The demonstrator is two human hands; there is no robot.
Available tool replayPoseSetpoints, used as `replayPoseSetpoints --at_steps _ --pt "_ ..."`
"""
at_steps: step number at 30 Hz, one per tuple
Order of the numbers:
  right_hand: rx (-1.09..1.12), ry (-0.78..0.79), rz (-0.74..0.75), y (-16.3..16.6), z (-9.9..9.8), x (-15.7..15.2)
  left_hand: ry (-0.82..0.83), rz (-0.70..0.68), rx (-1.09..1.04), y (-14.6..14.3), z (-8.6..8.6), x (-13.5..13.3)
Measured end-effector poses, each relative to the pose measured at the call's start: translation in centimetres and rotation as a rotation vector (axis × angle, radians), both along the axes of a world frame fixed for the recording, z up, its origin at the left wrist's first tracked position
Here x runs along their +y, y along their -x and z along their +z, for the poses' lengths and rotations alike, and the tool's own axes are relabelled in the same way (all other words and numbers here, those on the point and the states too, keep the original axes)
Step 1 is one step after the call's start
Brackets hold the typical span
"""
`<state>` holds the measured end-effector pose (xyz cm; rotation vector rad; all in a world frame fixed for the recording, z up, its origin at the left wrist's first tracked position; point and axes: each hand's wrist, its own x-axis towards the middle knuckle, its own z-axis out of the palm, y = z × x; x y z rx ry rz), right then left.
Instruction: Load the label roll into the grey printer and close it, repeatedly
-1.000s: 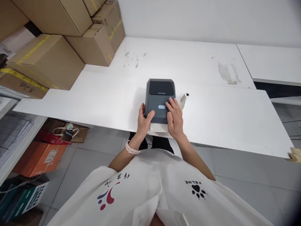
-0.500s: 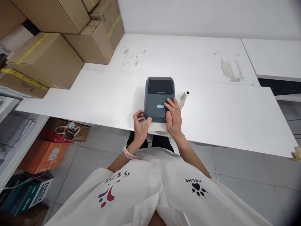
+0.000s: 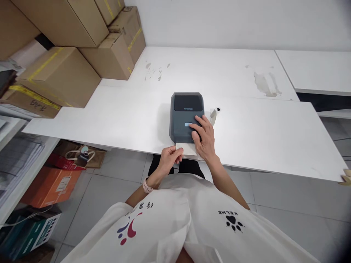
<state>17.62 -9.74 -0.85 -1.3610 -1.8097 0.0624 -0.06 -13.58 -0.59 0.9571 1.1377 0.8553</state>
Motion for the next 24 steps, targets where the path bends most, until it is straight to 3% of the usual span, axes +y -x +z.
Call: replayPoseSetpoints --at_steps 3,6,8,13,16,24 --pt "-0.143 0.029 -0.080 -0.1 1.0 0.1 -0.094 0.067 0.051 0.7 -0.7 -0.3" --pt "-0.216 0.032 -0.101 -0.1 1.7 0.4 -0.268 0.318 0.136 1.1 -1.0 0.3" --pt "-0.225 0.045 -0.084 -0.1 1.7 0.5 -0.352 0.413 0.205 1.0 -0.9 1.0" --pt "-0.056 0.102 -0.077 0.2 0.1 -1.1 -0.335 0.249 0.266 0.4 -0.6 2.2" --pt "0.132 0.140 -0.056 0.4 -0.6 -2.1 -0.341 0.228 0.271 0.4 -0.4 2.3" --pt "0.411 0.197 0.066 -0.9 0.8 -2.1 -0.366 0.260 0.208 0.7 1.2 2.8"
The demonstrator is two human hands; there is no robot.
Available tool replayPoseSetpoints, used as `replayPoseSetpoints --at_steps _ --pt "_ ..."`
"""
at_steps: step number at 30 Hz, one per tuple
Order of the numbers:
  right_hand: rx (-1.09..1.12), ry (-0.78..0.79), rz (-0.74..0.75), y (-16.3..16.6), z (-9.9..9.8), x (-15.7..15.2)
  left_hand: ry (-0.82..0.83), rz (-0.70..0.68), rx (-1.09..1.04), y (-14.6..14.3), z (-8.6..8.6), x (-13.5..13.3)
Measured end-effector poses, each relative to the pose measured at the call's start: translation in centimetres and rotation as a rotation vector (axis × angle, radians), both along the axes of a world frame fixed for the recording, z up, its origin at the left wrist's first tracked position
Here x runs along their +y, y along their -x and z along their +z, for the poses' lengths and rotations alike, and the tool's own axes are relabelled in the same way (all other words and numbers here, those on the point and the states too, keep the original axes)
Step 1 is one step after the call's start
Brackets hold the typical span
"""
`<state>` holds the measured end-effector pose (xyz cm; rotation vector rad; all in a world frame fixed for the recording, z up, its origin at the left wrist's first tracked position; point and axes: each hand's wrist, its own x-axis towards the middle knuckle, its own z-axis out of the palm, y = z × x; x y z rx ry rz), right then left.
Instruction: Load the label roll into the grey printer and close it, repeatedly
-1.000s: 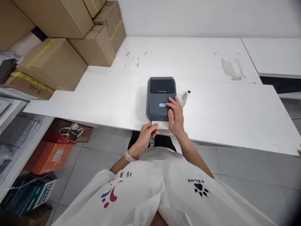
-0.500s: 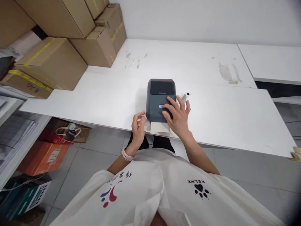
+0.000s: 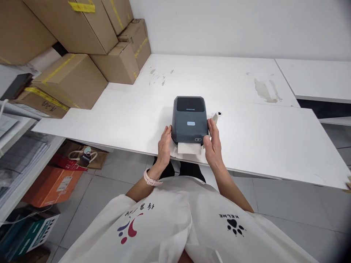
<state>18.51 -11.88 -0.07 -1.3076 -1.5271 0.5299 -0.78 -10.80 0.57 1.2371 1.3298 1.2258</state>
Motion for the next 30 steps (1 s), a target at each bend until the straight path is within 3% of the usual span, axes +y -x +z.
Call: replayPoseSetpoints --at_steps 4,8,12,16,19,24,27,30 --pt "-0.062 -0.112 0.007 -0.8 2.1 2.4 -0.139 -0.015 -0.008 0.0 1.6 2.2" --pt "-0.189 -0.244 -0.018 -1.1 5.0 8.2 -0.169 0.007 0.102 -0.1 2.1 6.1" --pt "-0.227 -0.342 -0.054 -1.9 6.5 16.1 0.015 -0.082 0.246 -0.4 0.3 9.0" --pt "-0.259 -0.369 -0.007 -3.3 7.1 21.5 0.095 -0.112 0.197 -0.4 -1.7 10.3" --pt "-0.323 -0.429 -0.045 -3.5 7.7 21.6 0.118 -0.074 0.197 -0.4 -2.2 11.1" --pt "-0.322 -0.550 -0.234 -1.8 8.6 16.7 0.108 -0.063 0.309 -0.9 -1.6 12.1" --pt "-0.380 -0.528 -0.192 -1.4 8.0 14.6 0.083 -0.057 0.373 -1.3 -1.3 12.2" --pt "-0.437 -0.405 -0.047 -1.8 6.6 14.3 0.065 -0.058 0.370 -1.5 -1.2 12.1"
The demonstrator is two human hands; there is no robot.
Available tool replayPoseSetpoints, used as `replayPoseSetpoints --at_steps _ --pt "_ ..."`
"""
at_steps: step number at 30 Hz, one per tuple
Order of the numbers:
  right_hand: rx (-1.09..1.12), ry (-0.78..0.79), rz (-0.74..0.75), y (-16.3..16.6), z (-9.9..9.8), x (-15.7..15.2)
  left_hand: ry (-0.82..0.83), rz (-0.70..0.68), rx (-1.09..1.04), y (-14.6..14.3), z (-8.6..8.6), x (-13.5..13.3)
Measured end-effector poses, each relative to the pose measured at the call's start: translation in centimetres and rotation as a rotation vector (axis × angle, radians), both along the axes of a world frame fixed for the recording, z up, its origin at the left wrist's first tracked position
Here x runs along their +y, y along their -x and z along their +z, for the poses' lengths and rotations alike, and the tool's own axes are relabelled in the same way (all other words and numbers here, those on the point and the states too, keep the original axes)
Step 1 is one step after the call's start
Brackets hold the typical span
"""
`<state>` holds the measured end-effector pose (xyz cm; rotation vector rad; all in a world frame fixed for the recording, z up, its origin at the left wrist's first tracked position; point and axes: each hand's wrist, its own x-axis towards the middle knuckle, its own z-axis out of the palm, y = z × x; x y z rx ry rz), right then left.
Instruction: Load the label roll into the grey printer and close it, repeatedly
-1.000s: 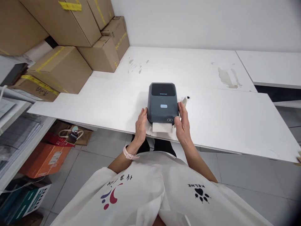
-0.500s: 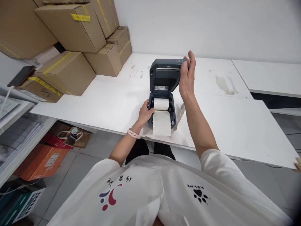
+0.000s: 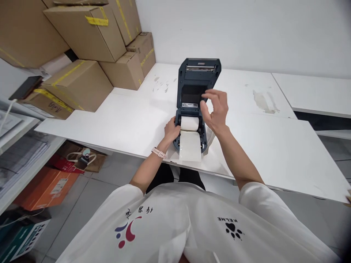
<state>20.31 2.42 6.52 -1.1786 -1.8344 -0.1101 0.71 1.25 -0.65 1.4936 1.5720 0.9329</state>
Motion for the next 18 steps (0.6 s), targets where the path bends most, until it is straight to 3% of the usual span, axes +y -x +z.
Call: replayPoseSetpoints --at_steps 4,6,9,13,18 --pt "-0.308 0.369 0.241 -0.1 -2.1 0.8 0.007 0.023 -0.003 -0.1 0.1 -0.2" --pt "-0.532 0.534 0.239 0.7 -2.9 1.2 0.008 0.035 0.006 -0.2 0.2 -0.3" --pt "-0.728 0.625 0.132 2.6 -3.3 1.8 -0.001 0.046 0.015 -0.2 0.2 -0.3" --pt "-0.705 0.699 0.203 3.3 -2.1 2.6 -0.015 0.042 0.013 -0.2 0.2 -0.3" --pt "-0.345 0.627 0.461 -1.3 2.7 0.9 -0.032 0.010 0.022 0.0 0.2 -0.4"
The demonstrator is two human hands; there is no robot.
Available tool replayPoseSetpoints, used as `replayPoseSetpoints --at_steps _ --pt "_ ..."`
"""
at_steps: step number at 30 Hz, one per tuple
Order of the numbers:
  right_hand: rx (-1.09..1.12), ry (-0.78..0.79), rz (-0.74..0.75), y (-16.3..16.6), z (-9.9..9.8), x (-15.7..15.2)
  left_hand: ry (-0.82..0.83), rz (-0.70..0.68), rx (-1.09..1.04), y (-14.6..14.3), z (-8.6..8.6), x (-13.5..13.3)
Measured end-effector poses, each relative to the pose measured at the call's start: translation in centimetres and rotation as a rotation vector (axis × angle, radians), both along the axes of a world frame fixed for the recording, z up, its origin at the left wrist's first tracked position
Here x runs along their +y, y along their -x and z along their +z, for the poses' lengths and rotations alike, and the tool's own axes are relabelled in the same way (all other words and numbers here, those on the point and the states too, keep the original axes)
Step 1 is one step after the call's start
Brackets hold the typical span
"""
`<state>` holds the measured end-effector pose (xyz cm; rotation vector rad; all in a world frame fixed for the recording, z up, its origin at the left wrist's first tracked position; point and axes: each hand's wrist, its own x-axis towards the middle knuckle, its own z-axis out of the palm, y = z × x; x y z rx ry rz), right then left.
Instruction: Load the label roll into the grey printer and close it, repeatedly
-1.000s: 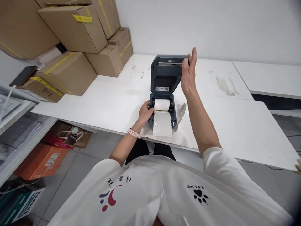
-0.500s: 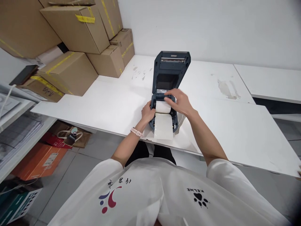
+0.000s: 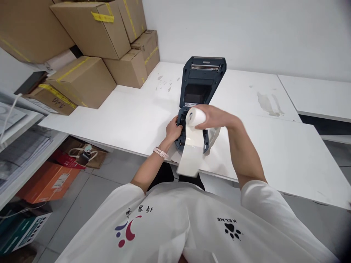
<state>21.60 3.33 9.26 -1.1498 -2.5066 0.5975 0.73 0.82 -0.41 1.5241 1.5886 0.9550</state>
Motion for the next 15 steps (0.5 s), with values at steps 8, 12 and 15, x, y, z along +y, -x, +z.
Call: replayPoseSetpoints --at_steps 8,12,15 --pt "0.670 0.091 -0.421 -10.0 -2.0 1.3 0.007 0.011 -0.049 0.0 -0.6 0.1" --pt "0.705 0.090 -0.564 -11.0 -7.9 5.8 0.006 0.017 -0.072 0.0 -0.8 0.2" --pt "0.624 0.165 -0.650 -10.3 -10.5 7.6 0.006 0.020 -0.071 0.0 -0.8 0.2"
